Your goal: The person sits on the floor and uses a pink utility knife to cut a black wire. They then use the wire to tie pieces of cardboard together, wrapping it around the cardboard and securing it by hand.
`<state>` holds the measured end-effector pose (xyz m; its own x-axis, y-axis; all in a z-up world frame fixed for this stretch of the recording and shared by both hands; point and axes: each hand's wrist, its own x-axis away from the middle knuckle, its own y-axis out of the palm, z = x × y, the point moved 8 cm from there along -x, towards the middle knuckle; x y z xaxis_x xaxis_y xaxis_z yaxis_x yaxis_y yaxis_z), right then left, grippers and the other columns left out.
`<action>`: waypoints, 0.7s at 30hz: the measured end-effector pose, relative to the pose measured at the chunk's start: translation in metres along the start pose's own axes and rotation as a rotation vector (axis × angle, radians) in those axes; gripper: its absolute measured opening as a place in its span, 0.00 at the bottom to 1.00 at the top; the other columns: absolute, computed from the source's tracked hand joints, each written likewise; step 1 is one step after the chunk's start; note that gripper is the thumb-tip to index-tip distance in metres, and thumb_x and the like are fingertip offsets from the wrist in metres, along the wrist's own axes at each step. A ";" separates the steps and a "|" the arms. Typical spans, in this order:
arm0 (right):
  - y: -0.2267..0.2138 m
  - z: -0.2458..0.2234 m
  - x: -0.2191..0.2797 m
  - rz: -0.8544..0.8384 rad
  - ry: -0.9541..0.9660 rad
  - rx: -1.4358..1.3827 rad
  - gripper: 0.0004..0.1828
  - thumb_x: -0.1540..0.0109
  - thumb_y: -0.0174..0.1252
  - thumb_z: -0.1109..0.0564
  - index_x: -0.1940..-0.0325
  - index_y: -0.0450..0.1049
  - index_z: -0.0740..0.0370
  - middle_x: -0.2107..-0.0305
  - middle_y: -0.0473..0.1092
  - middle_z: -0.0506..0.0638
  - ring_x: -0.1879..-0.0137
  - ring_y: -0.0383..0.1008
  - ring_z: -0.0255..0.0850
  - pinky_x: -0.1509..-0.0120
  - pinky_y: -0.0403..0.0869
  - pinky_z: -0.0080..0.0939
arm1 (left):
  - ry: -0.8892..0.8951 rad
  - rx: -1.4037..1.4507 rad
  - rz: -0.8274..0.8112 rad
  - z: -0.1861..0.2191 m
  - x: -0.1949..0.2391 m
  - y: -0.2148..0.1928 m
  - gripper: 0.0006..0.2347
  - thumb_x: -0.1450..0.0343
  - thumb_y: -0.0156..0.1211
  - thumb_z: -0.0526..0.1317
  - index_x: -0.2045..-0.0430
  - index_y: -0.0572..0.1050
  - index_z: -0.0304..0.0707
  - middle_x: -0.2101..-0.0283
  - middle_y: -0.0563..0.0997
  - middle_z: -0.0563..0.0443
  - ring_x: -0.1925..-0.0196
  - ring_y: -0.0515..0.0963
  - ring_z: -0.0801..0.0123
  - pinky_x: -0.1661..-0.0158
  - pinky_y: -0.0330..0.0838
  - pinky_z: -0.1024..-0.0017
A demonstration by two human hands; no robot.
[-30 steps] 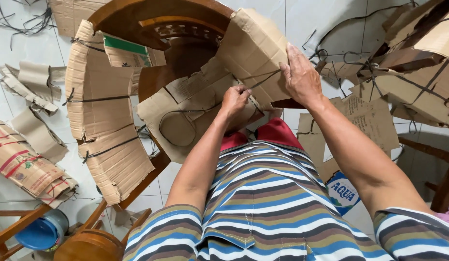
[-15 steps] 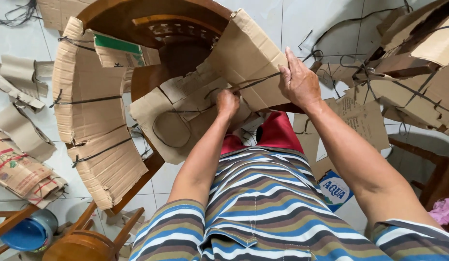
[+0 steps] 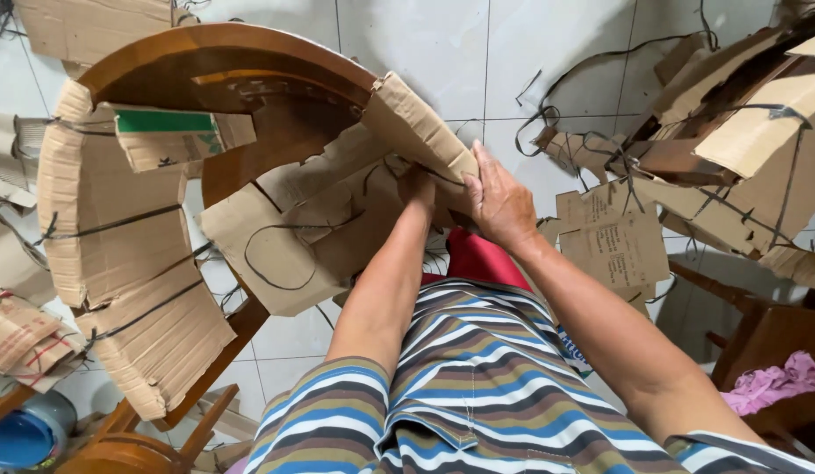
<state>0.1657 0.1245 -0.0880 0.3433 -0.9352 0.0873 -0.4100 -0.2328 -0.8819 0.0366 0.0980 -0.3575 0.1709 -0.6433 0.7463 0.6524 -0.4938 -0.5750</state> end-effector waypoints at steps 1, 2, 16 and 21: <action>0.002 0.002 0.002 -0.005 0.004 -0.002 0.30 0.26 0.41 0.42 0.22 0.57 0.55 0.44 0.73 0.58 0.45 0.77 0.57 0.48 0.78 0.54 | -0.004 -0.001 -0.006 0.001 0.009 0.006 0.15 0.26 0.41 0.33 0.59 0.80 0.33 0.60 0.86 0.41 0.51 0.87 0.55 0.51 0.80 0.57; 0.003 0.002 0.001 0.018 -0.012 -0.010 0.30 0.26 0.41 0.42 0.23 0.58 0.56 0.44 0.73 0.56 0.44 0.78 0.54 0.46 0.78 0.51 | -0.031 0.121 0.064 0.002 0.016 0.004 0.10 0.31 0.56 0.39 0.59 0.73 0.36 0.58 0.85 0.41 0.50 0.85 0.51 0.47 0.78 0.55; -0.006 -0.001 -0.011 -0.034 -0.022 -0.107 0.33 0.27 0.36 0.40 0.27 0.61 0.67 0.44 0.72 0.61 0.43 0.78 0.51 0.44 0.79 0.44 | -0.118 0.325 0.117 0.058 0.028 0.034 0.18 0.35 0.67 0.44 0.58 0.67 0.37 0.56 0.83 0.38 0.49 0.83 0.46 0.43 0.75 0.53; -0.010 -0.001 -0.014 0.023 -0.039 -0.100 0.32 0.27 0.38 0.40 0.29 0.64 0.65 0.44 0.72 0.59 0.41 0.77 0.50 0.42 0.78 0.43 | -0.142 0.347 0.127 0.069 0.031 0.036 0.17 0.34 0.65 0.44 0.58 0.67 0.36 0.56 0.83 0.38 0.49 0.83 0.46 0.43 0.74 0.53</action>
